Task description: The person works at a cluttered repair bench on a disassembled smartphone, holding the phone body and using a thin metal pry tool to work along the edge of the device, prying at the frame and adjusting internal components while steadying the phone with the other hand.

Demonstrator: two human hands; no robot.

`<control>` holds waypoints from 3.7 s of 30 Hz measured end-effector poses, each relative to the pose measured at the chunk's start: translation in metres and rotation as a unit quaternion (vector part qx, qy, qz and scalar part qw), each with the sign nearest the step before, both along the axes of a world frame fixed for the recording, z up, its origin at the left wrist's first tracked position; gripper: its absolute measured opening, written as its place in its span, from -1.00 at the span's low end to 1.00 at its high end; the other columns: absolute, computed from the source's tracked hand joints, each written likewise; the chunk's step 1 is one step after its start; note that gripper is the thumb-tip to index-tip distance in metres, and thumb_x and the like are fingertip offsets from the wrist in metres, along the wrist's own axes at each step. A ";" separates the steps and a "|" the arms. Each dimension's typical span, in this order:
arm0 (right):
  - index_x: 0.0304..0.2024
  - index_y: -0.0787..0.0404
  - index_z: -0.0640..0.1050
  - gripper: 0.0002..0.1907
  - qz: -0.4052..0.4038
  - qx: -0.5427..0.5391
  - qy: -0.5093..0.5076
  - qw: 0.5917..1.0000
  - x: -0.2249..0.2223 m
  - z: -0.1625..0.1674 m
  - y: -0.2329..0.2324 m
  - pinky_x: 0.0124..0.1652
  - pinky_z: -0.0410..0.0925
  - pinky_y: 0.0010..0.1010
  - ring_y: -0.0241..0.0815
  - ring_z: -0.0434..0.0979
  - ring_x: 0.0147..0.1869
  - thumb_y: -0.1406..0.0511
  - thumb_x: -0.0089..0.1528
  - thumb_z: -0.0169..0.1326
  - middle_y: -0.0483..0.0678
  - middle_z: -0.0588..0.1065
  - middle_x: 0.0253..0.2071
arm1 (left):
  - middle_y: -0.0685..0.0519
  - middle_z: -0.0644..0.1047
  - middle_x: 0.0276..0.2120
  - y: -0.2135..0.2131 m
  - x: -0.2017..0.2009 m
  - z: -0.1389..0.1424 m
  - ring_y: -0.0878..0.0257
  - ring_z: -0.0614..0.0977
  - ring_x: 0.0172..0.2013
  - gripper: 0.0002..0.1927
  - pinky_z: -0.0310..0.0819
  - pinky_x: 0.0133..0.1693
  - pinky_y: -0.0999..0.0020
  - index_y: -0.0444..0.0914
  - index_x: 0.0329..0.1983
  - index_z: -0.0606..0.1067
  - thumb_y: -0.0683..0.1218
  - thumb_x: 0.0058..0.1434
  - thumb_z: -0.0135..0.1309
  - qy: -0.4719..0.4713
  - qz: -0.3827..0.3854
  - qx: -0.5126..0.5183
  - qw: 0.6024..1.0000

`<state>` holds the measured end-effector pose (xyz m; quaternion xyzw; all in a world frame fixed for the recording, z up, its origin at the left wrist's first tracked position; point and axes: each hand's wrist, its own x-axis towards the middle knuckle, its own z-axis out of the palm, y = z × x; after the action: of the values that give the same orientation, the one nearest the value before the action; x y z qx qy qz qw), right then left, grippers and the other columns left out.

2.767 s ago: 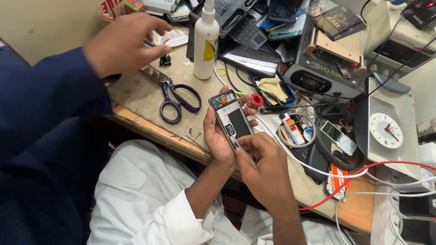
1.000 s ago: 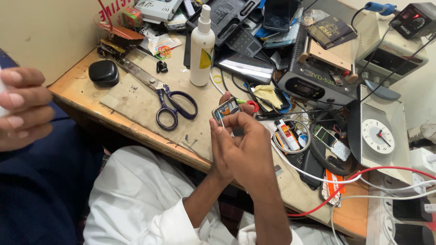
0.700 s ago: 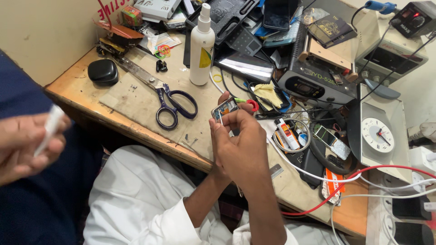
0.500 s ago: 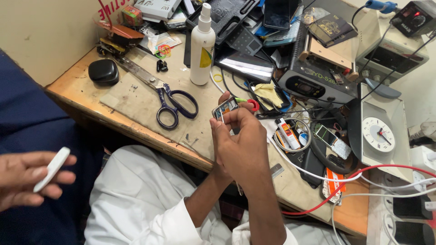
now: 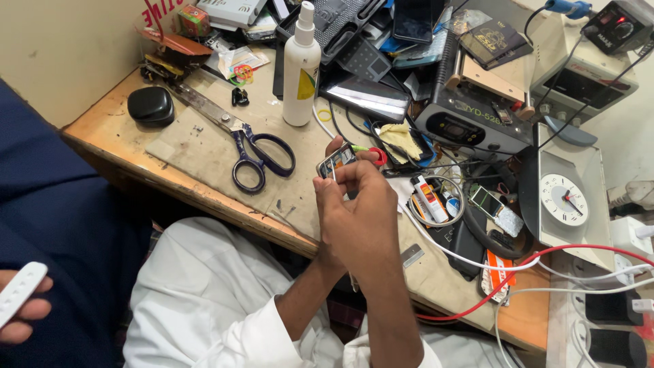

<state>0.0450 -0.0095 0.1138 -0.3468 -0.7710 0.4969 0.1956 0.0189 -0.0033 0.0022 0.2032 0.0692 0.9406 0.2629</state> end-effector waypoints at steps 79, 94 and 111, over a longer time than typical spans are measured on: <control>-0.27 0.17 0.63 -0.83 0.264 0.292 -0.061 0.917 0.112 -0.025 0.064 -0.35 0.45 -0.39 -0.12 0.63 -0.30 0.41 0.06 0.25 -0.11 0.58 -0.27 | -0.01 0.43 0.19 -0.119 -0.042 0.055 0.01 0.40 0.21 -0.38 0.29 0.17 0.10 -0.23 0.08 0.56 0.02 -0.08 0.42 0.652 0.112 -0.510 0.550; -0.25 0.17 0.64 -0.79 0.246 0.338 -0.097 0.904 0.111 -0.019 0.043 -0.34 0.40 -0.21 0.01 0.60 -0.29 0.41 0.04 0.19 -0.09 0.57 -0.24 | -0.03 0.50 0.15 -0.119 -0.040 0.056 0.01 0.45 0.14 -0.43 0.36 0.13 0.12 -0.28 0.04 0.59 -0.01 -0.06 0.40 0.661 0.135 -0.498 0.545; -0.19 0.26 0.58 -0.77 0.208 0.195 -0.078 0.955 0.113 -0.030 0.044 -0.29 0.48 -0.29 -0.03 0.63 -0.26 0.40 0.09 0.24 -0.02 0.53 -0.29 | -0.06 0.46 0.20 -0.121 -0.039 0.038 -0.04 0.44 0.13 -0.42 0.35 0.16 0.10 -0.28 0.10 0.55 0.02 0.02 0.36 0.681 0.183 -0.459 0.540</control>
<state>0.1583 0.0348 0.0840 -0.1721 -0.9209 0.3376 0.0910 -0.0199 -0.1242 0.0406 0.6170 0.6855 0.3862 0.0157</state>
